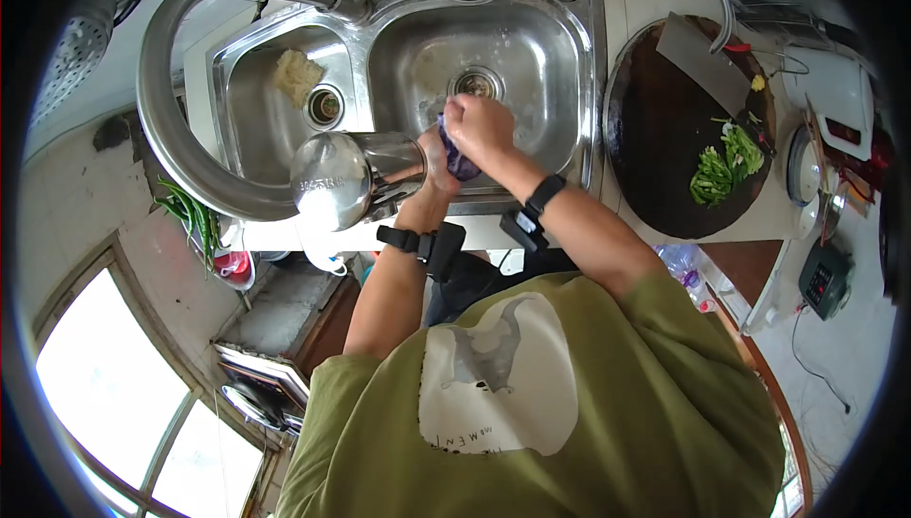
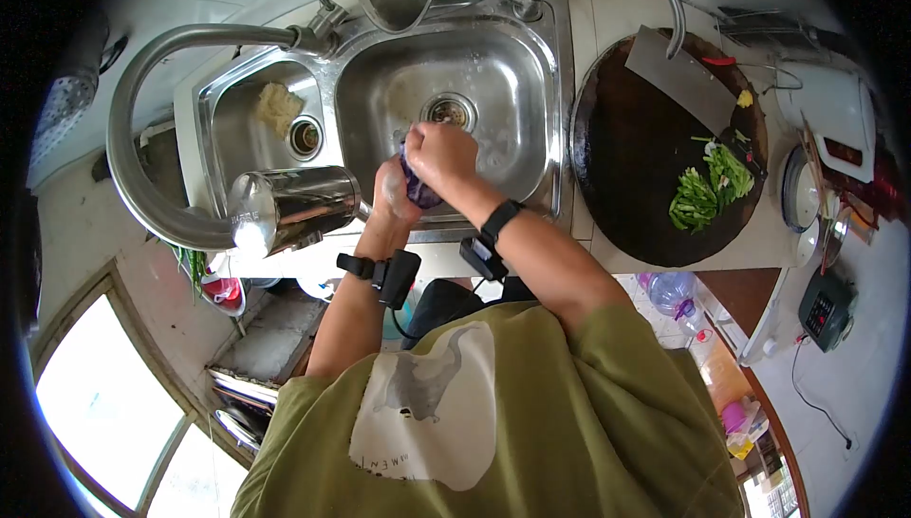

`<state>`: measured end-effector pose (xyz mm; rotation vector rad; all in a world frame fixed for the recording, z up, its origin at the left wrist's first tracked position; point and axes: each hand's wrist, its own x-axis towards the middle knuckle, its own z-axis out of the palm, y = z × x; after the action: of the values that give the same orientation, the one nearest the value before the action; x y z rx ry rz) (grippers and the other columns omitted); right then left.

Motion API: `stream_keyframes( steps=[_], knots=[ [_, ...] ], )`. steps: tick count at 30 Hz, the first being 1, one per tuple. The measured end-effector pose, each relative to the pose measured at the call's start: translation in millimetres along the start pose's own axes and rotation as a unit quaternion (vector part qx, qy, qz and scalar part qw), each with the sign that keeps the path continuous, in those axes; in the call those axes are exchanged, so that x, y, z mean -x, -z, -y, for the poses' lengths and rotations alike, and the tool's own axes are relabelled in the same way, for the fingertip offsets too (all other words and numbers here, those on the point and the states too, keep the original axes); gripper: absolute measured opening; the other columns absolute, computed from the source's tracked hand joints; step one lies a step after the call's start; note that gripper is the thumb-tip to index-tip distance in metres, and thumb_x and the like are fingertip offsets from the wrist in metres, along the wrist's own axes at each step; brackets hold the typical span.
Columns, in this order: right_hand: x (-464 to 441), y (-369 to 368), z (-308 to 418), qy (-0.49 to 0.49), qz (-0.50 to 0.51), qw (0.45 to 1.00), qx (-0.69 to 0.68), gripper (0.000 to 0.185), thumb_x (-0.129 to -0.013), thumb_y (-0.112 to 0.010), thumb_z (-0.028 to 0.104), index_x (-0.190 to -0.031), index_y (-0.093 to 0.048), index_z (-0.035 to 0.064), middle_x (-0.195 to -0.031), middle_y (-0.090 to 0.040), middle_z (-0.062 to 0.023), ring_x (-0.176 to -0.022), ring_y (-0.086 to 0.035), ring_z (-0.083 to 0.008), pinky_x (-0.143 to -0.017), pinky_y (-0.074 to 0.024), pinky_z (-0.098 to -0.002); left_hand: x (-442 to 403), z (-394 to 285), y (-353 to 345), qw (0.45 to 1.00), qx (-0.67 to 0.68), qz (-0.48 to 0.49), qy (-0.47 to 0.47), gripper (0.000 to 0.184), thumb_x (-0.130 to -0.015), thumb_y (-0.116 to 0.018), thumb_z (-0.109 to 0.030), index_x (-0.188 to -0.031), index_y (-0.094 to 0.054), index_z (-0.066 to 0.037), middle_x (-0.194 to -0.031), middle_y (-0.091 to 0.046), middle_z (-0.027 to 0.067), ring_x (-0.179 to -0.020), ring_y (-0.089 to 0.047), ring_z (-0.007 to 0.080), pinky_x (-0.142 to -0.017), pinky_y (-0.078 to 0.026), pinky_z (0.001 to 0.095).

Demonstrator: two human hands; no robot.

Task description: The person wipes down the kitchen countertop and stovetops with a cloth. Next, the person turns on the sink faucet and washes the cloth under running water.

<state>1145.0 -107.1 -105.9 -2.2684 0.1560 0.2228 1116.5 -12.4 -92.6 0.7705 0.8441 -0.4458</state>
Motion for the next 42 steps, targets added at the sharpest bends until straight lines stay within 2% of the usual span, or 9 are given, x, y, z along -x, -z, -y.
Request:
stream_keyframes(
  steps=[10,14,16,18,20,26,32,34,42],
  knots=[
    [-17.4,3.3,-12.3,0.015,0.031,0.999,0.034,0.036,-0.097,-0.055,0.038,-0.084,-0.073,0.0096,-0.08,-0.071,-0.0177,-0.078,-0.07,-0.0417,-0.069,-0.0542,-0.0526,0.1,-5.3,-0.8,0.997,-0.011,-0.074,0.011,0.033,-0.108,-0.036,-0.02,-0.119,-0.061,-0.002,-0.111,-0.07,0.0098,-0.093,-0.072,0.0247,-0.083,-0.061,0.0411],
    [-26.5,21.1,-20.4,0.014,-0.059,0.998,0.0,0.035,-0.102,-0.053,0.036,-0.087,-0.068,0.0085,-0.081,-0.07,-0.0182,-0.078,-0.069,-0.0423,-0.068,-0.0528,-0.0527,-20.1,-18.9,59.0,0.823,-0.496,-0.01,-0.276,0.024,-0.11,-0.048,-0.024,-0.125,-0.059,-0.011,-0.113,-0.066,0.0103,-0.096,-0.067,0.0256,-0.096,-0.057,0.0493],
    [-23.6,20.7,-23.0,0.125,-0.076,0.985,-0.087,0.03,-0.102,-0.058,0.035,-0.091,-0.065,0.0081,-0.08,-0.067,-0.0188,-0.075,-0.066,-0.0432,-0.066,-0.0502,-0.0494,-3.3,-29.0,53.0,0.998,-0.06,0.014,0.032,0.026,-0.11,-0.047,-0.029,-0.131,-0.056,-0.017,-0.129,-0.059,0.0138,-0.116,-0.062,0.0322,-0.103,-0.051,0.0595],
    [4.0,2.9,-5.6,0.051,0.063,0.993,-0.083,0.031,-0.1,-0.057,0.035,-0.091,-0.067,0.0073,-0.086,-0.072,-0.0178,-0.084,-0.07,-0.0401,-0.073,-0.0527,-0.0533,-14.1,-24.3,48.0,0.964,0.128,0.137,0.189,0.04,-0.11,-0.047,-0.037,-0.146,-0.047,-0.02,-0.143,-0.052,0.0162,-0.134,-0.05,0.0379,-0.112,-0.043,0.0609],
    [38.8,-14.9,7.6,0.082,0.125,0.98,-0.128,0.027,-0.101,-0.06,0.033,-0.096,-0.066,0.0078,-0.076,-0.069,-0.0183,-0.072,-0.069,-0.0394,-0.063,-0.0521,-0.0466,-73.4,47.2,103.7,0.961,-0.002,0.24,-0.139,0.059,-0.106,-0.055,-0.047,-0.151,-0.045,-0.01,-0.149,-0.049,0.0155,-0.124,-0.06,0.0339,-0.113,-0.045,0.0501],
    [-13.4,-8.0,-7.1,0.043,-0.086,0.995,0.012,0.043,-0.097,-0.062,0.038,-0.062,-0.067,0.012,-0.061,-0.065,-0.0149,-0.056,-0.066,-0.0367,-0.051,-0.0494,-0.0499,-16.1,4.7,19.9,0.996,0.029,-0.045,0.074,0.032,-0.11,-0.039,-0.028,-0.12,-0.063,-0.009,-0.111,-0.072,0.0118,-0.095,-0.073,0.0242,-0.086,-0.061,0.0428],
    [31.0,-11.3,13.0,0.134,-0.06,0.989,-0.007,0.046,-0.101,-0.058,0.037,-0.067,-0.067,0.0077,-0.064,-0.064,-0.0184,-0.061,-0.065,-0.0416,-0.056,-0.0501,-0.0511,-16.5,11.8,30.1,0.896,0.217,0.388,-0.013,0.033,-0.107,-0.038,-0.027,-0.117,-0.061,-0.005,-0.111,-0.07,0.0132,-0.099,-0.071,0.0329,-0.085,-0.06,0.0489],
    [12.5,-3.8,-4.3,0.083,-0.022,0.996,0.03,0.044,-0.098,-0.057,0.037,-0.066,-0.07,0.0092,-0.066,-0.067,-0.0179,-0.063,-0.067,-0.0413,-0.059,-0.0523,-0.0529,17.1,2.6,-3.2,0.997,0.008,-0.034,0.072,0.031,-0.106,-0.041,-0.024,-0.119,-0.061,-0.005,-0.11,-0.07,0.0108,-0.097,-0.071,0.0292,-0.085,-0.06,0.0451],
    [-26.1,-9.9,-57.9,-0.152,0.114,0.966,-0.174,0.052,-0.101,-0.055,0.052,-0.099,-0.073,0.0036,-0.098,-0.074,-0.0102,-0.094,-0.069,-0.0228,-0.084,-0.0502,-0.039,10.9,-11.3,20.3,0.955,-0.295,-0.011,-0.032,0.022,-0.104,-0.06,-0.023,-0.114,-0.067,-0.006,-0.11,-0.07,0.006,-0.104,-0.068,0.0188,-0.091,-0.056,0.0359]
  ],
)
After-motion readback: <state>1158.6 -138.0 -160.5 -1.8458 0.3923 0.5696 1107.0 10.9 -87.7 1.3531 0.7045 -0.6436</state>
